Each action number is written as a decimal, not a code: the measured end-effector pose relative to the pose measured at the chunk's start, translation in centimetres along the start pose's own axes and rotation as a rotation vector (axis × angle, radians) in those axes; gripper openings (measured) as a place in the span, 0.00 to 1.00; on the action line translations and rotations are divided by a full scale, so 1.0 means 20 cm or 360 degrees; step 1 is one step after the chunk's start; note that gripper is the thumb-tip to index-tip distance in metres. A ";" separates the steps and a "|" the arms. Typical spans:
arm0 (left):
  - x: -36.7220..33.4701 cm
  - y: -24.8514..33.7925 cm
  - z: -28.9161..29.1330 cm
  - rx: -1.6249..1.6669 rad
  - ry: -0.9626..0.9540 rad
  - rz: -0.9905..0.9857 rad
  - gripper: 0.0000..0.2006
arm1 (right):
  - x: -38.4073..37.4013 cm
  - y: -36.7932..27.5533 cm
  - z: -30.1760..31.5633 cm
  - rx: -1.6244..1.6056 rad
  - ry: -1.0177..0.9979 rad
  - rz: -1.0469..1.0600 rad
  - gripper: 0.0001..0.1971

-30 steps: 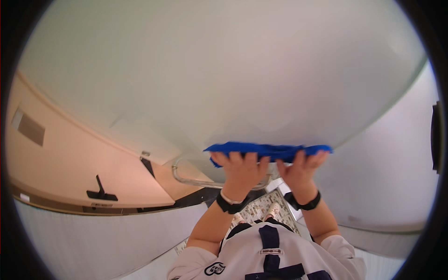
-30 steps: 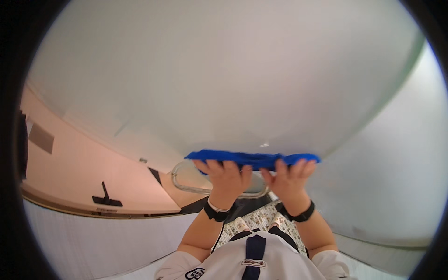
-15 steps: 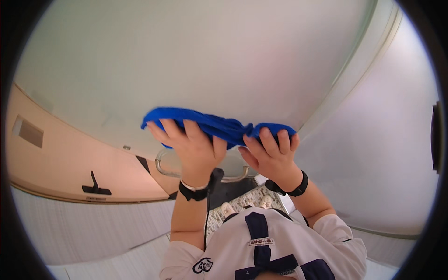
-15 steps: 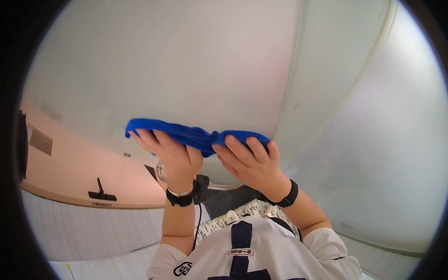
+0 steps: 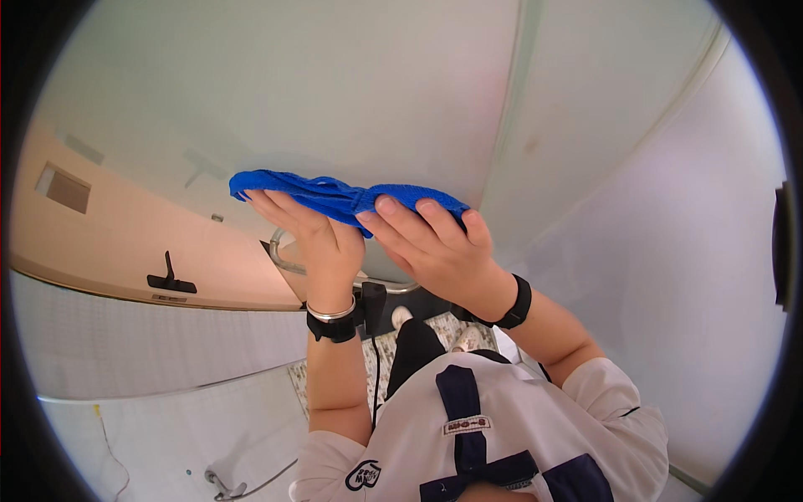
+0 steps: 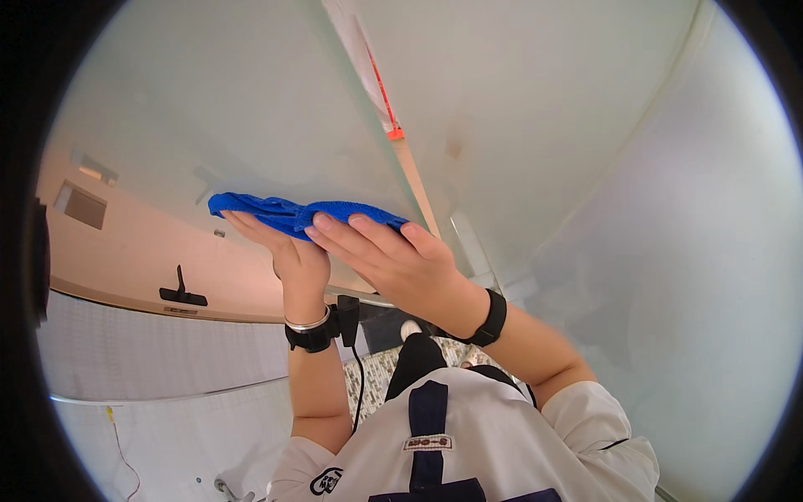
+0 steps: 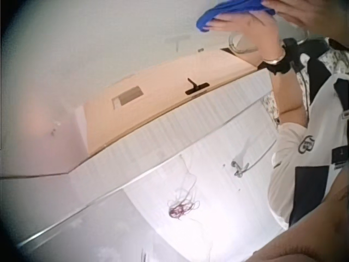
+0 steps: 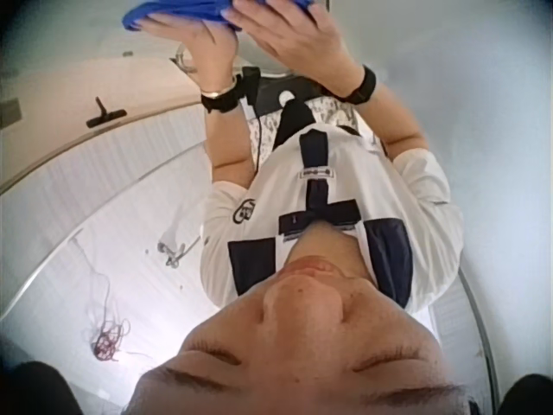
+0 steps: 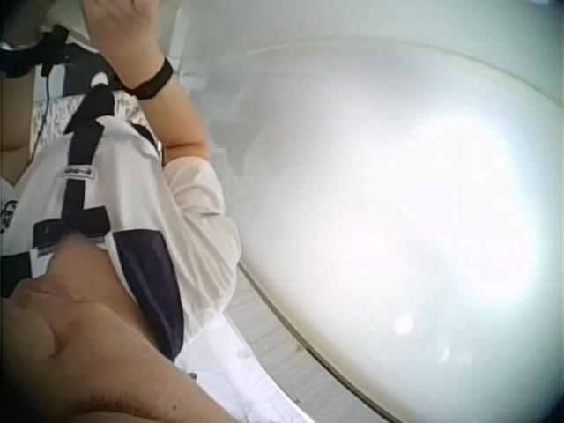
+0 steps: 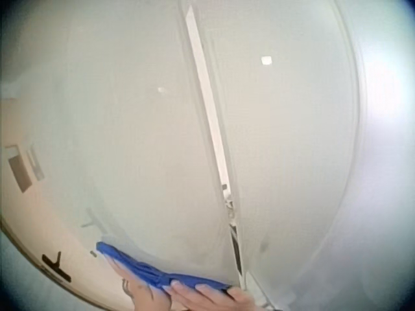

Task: Using a blue cloth to wipe down the glass door and metal handle of a shower enclosure.

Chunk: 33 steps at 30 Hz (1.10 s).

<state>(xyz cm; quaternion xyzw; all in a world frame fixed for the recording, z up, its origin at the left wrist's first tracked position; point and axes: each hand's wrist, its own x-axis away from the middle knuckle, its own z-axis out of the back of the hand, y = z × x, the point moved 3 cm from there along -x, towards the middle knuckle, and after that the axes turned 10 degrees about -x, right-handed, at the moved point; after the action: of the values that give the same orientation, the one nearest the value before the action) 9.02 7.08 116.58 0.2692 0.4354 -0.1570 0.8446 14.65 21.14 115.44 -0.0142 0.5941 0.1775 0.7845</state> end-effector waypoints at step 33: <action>0.22 0.77 -0.18 -0.0710 -0.0025 -0.0889 0.22 | 0.35 0.57 0.19 -0.0338 0.0123 -0.0674 0.32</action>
<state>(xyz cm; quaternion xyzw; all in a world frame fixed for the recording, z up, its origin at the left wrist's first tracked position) 16.92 21.52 116.20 -0.0524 0.5093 -0.2850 0.8103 16.49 34.61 112.13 -0.2277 0.5854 0.0699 0.7749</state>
